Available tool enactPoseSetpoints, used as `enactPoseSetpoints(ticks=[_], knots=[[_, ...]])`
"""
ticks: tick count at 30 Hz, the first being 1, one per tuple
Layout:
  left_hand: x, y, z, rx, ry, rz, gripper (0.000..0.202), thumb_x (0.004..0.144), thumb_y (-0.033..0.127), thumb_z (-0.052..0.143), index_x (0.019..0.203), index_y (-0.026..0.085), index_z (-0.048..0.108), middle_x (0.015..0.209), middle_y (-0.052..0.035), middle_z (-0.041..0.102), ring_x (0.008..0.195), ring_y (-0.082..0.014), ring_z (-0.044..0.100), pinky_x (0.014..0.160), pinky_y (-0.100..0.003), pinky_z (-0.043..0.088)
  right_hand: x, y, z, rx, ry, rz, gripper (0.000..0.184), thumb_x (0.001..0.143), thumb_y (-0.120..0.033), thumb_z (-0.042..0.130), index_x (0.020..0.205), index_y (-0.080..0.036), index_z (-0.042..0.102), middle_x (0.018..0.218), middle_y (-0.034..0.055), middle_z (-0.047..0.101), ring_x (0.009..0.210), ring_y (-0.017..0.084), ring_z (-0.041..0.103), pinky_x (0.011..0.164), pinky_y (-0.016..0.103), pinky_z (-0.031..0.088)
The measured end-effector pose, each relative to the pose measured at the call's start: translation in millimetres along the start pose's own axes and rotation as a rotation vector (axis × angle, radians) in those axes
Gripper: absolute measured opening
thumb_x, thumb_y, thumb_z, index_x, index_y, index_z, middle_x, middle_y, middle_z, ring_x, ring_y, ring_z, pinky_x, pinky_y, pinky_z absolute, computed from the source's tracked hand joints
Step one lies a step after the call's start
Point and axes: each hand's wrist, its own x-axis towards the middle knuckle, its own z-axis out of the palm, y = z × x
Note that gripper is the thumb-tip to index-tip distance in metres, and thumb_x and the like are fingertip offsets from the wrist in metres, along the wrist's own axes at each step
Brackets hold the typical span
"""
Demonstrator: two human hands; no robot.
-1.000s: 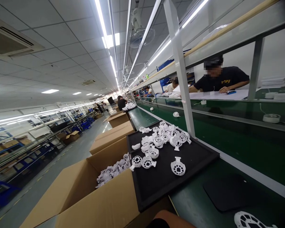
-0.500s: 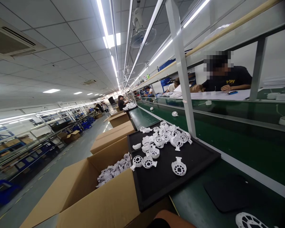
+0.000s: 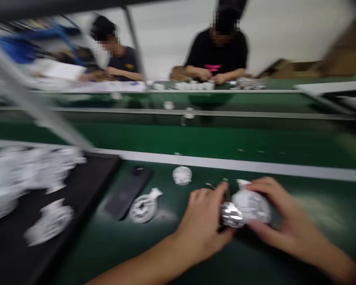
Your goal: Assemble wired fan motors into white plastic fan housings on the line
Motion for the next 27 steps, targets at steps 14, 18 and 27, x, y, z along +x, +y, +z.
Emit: enactPoseSetpoints(ticks=[14, 18, 27], knots=[[-0.3, -21.4, 15.2, 0.046, -0.018, 0.085, 0.105, 0.076, 0.013, 0.065, 0.166, 0.026, 0.014, 0.134, -0.0108, 0.056, 0.121, -0.0338, 0.046, 0.104, -0.051, 0.044, -16.4, -0.7, -11.3, 0.065, -0.235, 0.228, 0.067, 0.079, -0.024, 0.084, 0.140, -0.033, 0.057, 0.120, 0.0036, 0.056, 0.101, 0.021, 0.062, 0.087, 0.036, 0.056], [-1.4, -23.3, 17.0, 0.074, -0.015, 0.111, 0.106, 0.078, 0.009, 0.064, 0.166, 0.030, 0.009, 0.136, -0.0098, 0.054, 0.121, -0.0334, 0.046, 0.104, -0.051, 0.043, -17.3, 5.0, -9.6, -0.012, -0.273, 0.226, 0.065, 0.083, -0.033, 0.085, 0.141, -0.030, 0.057, 0.122, 0.0050, 0.059, 0.103, 0.023, 0.061, 0.088, 0.038, 0.054], [-3.3, -19.4, 18.1, 0.036, -0.043, 0.065, 0.107, 0.077, 0.009, 0.064, 0.168, 0.024, 0.010, 0.137, -0.0118, 0.054, 0.127, -0.0335, 0.044, 0.108, -0.052, 0.044, -10.5, 11.7, -17.2, -0.113, -0.360, 0.116, 0.063, 0.087, -0.059, 0.081, 0.140, -0.033, 0.057, 0.118, 0.0007, 0.070, 0.114, 0.028, 0.055, 0.091, 0.045, 0.045]])
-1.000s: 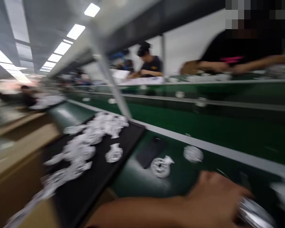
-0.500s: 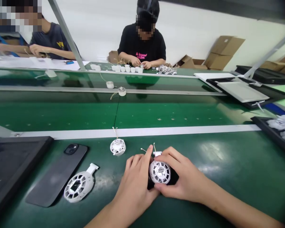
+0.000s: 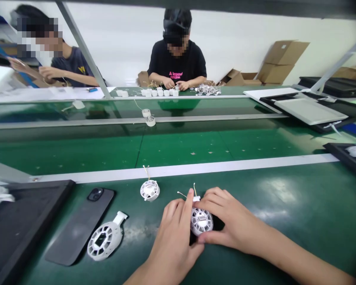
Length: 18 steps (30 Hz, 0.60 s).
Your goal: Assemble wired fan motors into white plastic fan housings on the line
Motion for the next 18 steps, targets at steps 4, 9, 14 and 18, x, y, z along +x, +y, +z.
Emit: enactPoseSetpoints(ticks=[4, 9, 14, 18], knots=[[2.5, 3.9, -11.0, -0.077, 0.003, 0.025, 0.091, 0.078, 0.014, 0.067, 0.162, 0.020, 0.033, 0.137, -0.0124, 0.058, 0.129, -0.0339, 0.048, 0.113, -0.054, 0.041, 0.1, 2.5, 3.4, 0.021, 0.027, 0.010, 0.061, 0.089, -0.056, 0.080, 0.139, -0.030, 0.058, 0.121, 0.0038, 0.066, 0.112, 0.029, 0.056, 0.092, 0.046, 0.046], [9.9, 12.5, -27.4, -0.453, 0.126, -0.202, 0.039, 0.093, 0.033, 0.071, 0.130, 0.023, 0.067, 0.123, -0.0090, 0.071, 0.115, -0.0283, 0.063, 0.107, -0.045, 0.048, -5.6, -1.4, 12.0, 0.088, 0.074, 0.016, 0.055, 0.097, -0.050, 0.073, 0.144, -0.033, 0.051, 0.129, 0.0040, 0.061, 0.111, 0.027, 0.059, 0.095, 0.046, 0.050], [15.6, 32.5, -25.5, -0.979, 0.011, -0.239, 0.056, 0.084, 0.039, 0.085, 0.130, 0.013, 0.064, 0.126, -0.0173, 0.072, 0.116, -0.0304, 0.068, 0.103, -0.041, 0.051, -12.0, 4.9, 12.2, 0.173, 0.230, -0.014, 0.050, 0.102, -0.044, 0.066, 0.147, -0.035, 0.046, 0.136, 0.0062, 0.054, 0.117, 0.025, 0.060, 0.099, 0.041, 0.053], [40.1, 36.4, -40.4, -0.898, -0.002, -0.155, 0.059, 0.084, 0.044, 0.085, 0.132, 0.013, 0.066, 0.127, -0.0173, 0.073, 0.117, -0.0299, 0.070, 0.103, -0.039, 0.053, -12.5, 19.2, 9.8, 0.142, 0.281, -0.018, 0.057, 0.105, -0.049, 0.059, 0.156, -0.039, 0.036, 0.152, 0.0065, 0.046, 0.135, 0.028, 0.052, 0.113, 0.047, 0.047]])
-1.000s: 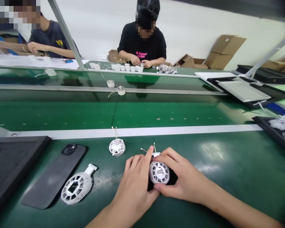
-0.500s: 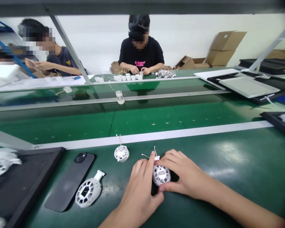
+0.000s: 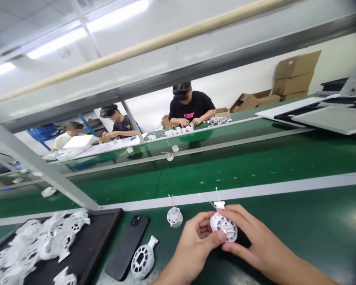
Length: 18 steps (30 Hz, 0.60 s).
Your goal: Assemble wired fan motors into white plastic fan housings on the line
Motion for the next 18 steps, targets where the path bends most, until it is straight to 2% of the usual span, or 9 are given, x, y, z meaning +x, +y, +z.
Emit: enactPoseSetpoints(ticks=[2, 4, 7, 9, 11, 14, 16, 18], knots=[[26.0, 20.0, -27.8, 0.337, 0.059, 0.044, 0.053, 0.091, 0.046, 0.075, 0.132, 0.014, 0.066, 0.124, -0.0147, 0.075, 0.110, -0.0275, 0.072, 0.097, -0.036, 0.056, 2.1, 9.1, -2.1, -0.025, -0.001, 0.071, 0.064, 0.106, -0.053, 0.053, 0.162, -0.042, 0.024, 0.165, 0.0047, 0.034, 0.148, 0.030, 0.040, 0.121, 0.053, 0.039], [56.3, 46.4, -71.4, 0.708, 0.200, 0.027, 0.048, 0.098, 0.047, 0.065, 0.131, 0.013, 0.067, 0.119, -0.0138, 0.076, 0.104, -0.0266, 0.074, 0.090, -0.035, 0.058, 5.4, 18.5, -4.9, -0.057, -0.030, 0.175, 0.068, 0.106, -0.059, 0.048, 0.165, -0.043, 0.018, 0.170, 0.0032, 0.027, 0.153, 0.032, 0.033, 0.122, 0.057, 0.037], [89.6, 78.9, -142.1, 0.964, 0.431, -0.014, 0.044, 0.101, 0.046, 0.063, 0.129, 0.012, 0.065, 0.121, -0.0153, 0.072, 0.111, -0.0291, 0.070, 0.098, -0.044, 0.055, 9.9, 29.2, -9.5, -0.126, -0.087, 0.214, 0.063, 0.106, -0.062, 0.045, 0.164, -0.042, 0.028, 0.167, 0.0038, 0.035, 0.150, 0.033, 0.037, 0.118, 0.058, 0.041], [95.5, 84.2, -176.9, 1.130, 0.533, -0.043, 0.040, 0.101, 0.044, 0.066, 0.128, 0.014, 0.065, 0.128, -0.0129, 0.067, 0.118, -0.0293, 0.065, 0.105, -0.052, 0.051, 10.4, 32.8, -11.4, -0.176, -0.104, 0.168, 0.060, 0.106, -0.061, 0.045, 0.161, -0.040, 0.036, 0.164, 0.0042, 0.040, 0.149, 0.033, 0.039, 0.118, 0.058, 0.041], [89.3, 77.5, -197.9, 1.272, 0.556, -0.058, 0.039, 0.101, 0.042, 0.067, 0.130, 0.016, 0.063, 0.135, -0.0120, 0.063, 0.125, -0.0306, 0.060, 0.110, -0.057, 0.046, 8.5, 34.9, -11.2, -0.217, -0.108, 0.134, 0.058, 0.106, -0.061, 0.046, 0.159, -0.040, 0.040, 0.163, 0.0043, 0.042, 0.149, 0.033, 0.039, 0.119, 0.058, 0.040], [61.1, 63.7, -213.7, 1.424, 0.486, -0.050, 0.050, 0.100, 0.039, 0.067, 0.143, 0.017, 0.056, 0.151, -0.0153, 0.052, 0.141, -0.0354, 0.048, 0.118, -0.061, 0.037, 3.8, 40.8, -7.5, -0.255, -0.106, 0.126, 0.059, 0.105, -0.062, 0.045, 0.160, -0.041, 0.037, 0.164, 0.0039, 0.040, 0.149, 0.034, 0.039, 0.118, 0.059, 0.041], [25.7, 59.1, -218.5, 1.487, 0.431, -0.035, 0.062, 0.100, 0.036, 0.065, 0.154, 0.016, 0.045, 0.164, -0.0182, 0.038, 0.152, -0.0382, 0.034, 0.123, -0.060, 0.031, 2.0, 47.0, -4.1, -0.276, -0.113, 0.127, 0.061, 0.105, -0.063, 0.045, 0.161, -0.045, 0.033, 0.166, 0.0022, 0.038, 0.149, 0.035, 0.040, 0.116, 0.060, 0.044], [-25.8, 55.2, -215.1, 1.516, 0.377, -0.026, 0.066, 0.101, 0.036, 0.059, 0.160, 0.017, 0.036, 0.168, -0.0165, 0.032, 0.156, -0.0358, 0.028, 0.125, -0.055, 0.029, 1.8, 52.4, -0.1, -0.305, -0.113, 0.123, 0.063, 0.103, -0.064, 0.047, 0.161, -0.047, 0.030, 0.166, 0.0009, 0.037, 0.148, 0.036, 0.040, 0.114, 0.062, 0.046]])
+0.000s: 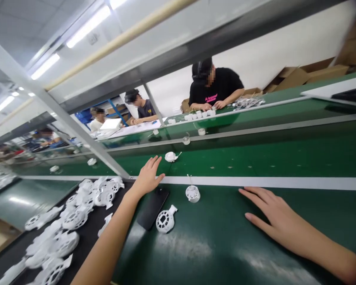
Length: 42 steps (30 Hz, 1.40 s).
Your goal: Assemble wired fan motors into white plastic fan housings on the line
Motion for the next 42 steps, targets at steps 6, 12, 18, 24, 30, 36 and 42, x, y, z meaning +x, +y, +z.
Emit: enactPoseSetpoints(ticks=[6, 12, 18, 24, 30, 36, 42], knots=[[-162.7, 34.7, 13.0, 0.115, -0.018, 0.244, 0.049, 0.102, 0.016, 0.054, 0.149, 0.031, 0.051, 0.147, -0.0026, 0.063, 0.139, -0.0276, 0.055, 0.124, -0.053, 0.029, -5.5, -22.5, 10.4, -0.023, -0.039, -0.099, 0.061, 0.105, -0.057, 0.047, 0.163, -0.046, 0.029, 0.167, 0.0012, 0.038, 0.146, 0.036, 0.046, 0.113, 0.061, 0.049], [-138.8, 107.8, 45.0, -0.235, 0.066, 0.366, 0.046, 0.102, 0.039, 0.065, 0.143, 0.026, 0.052, 0.128, -0.0076, 0.069, 0.116, -0.0274, 0.063, 0.110, -0.048, 0.039, -15.2, -69.2, -1.6, 0.010, -0.430, -0.437, 0.057, 0.109, -0.050, 0.044, 0.162, -0.054, 0.024, 0.172, -0.0058, 0.027, 0.150, 0.036, 0.041, 0.114, 0.060, 0.048], [-49.1, 113.3, 59.9, -0.483, 0.004, -0.008, 0.068, 0.091, 0.032, 0.075, 0.151, 0.022, 0.044, 0.133, -0.0129, 0.057, 0.121, -0.0340, 0.056, 0.104, -0.050, 0.044, -5.0, -49.8, -20.8, 0.064, -0.311, -0.213, 0.046, 0.103, -0.059, 0.055, 0.148, -0.049, 0.053, 0.163, -0.0019, 0.044, 0.144, 0.035, 0.046, 0.115, 0.056, 0.047], [-56.1, 146.5, 78.3, -0.658, -0.195, 0.196, 0.051, 0.078, 0.038, 0.091, 0.119, 0.026, 0.063, 0.121, -0.0040, 0.062, 0.110, -0.0275, 0.057, 0.096, -0.038, 0.046, 1.2, -23.7, -40.6, 0.215, -0.149, 0.011, 0.044, 0.099, -0.060, 0.062, 0.136, -0.038, 0.063, 0.147, 0.0061, 0.051, 0.123, 0.030, 0.062, 0.105, 0.045, 0.054], [-74.0, 161.9, 72.4, -0.662, -0.328, 0.278, 0.060, 0.074, 0.047, 0.094, 0.121, 0.027, 0.061, 0.120, -0.0041, 0.061, 0.108, -0.0293, 0.052, 0.095, -0.042, 0.043, 1.0, -22.9, -45.6, 0.247, -0.232, 0.087, 0.056, 0.097, -0.059, 0.065, 0.150, -0.044, 0.053, 0.132, 0.0038, 0.056, 0.108, 0.025, 0.065, 0.101, 0.043, 0.054], [-79.6, 157.7, 87.1, -0.694, -0.309, 0.276, 0.100, 0.077, 0.018, 0.082, 0.158, 0.036, 0.026, 0.133, -0.0070, 0.054, 0.119, -0.0320, 0.047, 0.106, -0.050, 0.042, -2.2, -67.3, -35.9, 0.503, -0.095, 0.099, 0.057, 0.084, -0.025, 0.075, 0.136, -0.029, 0.052, 0.122, 0.0050, 0.058, 0.098, 0.022, 0.061, 0.087, 0.037, 0.054], [-84.7, 166.9, 105.3, -0.722, -0.241, 0.274, 0.106, 0.085, 0.025, 0.078, 0.165, 0.040, 0.010, 0.138, -0.0091, 0.052, 0.120, -0.0334, 0.046, 0.106, -0.052, 0.043, -2.1, -91.6, -12.7, 0.614, -0.096, 0.042, 0.059, 0.078, -0.022, 0.086, 0.129, -0.032, 0.058, 0.123, 0.0026, 0.055, 0.108, 0.022, 0.059, 0.094, 0.037, 0.051]])
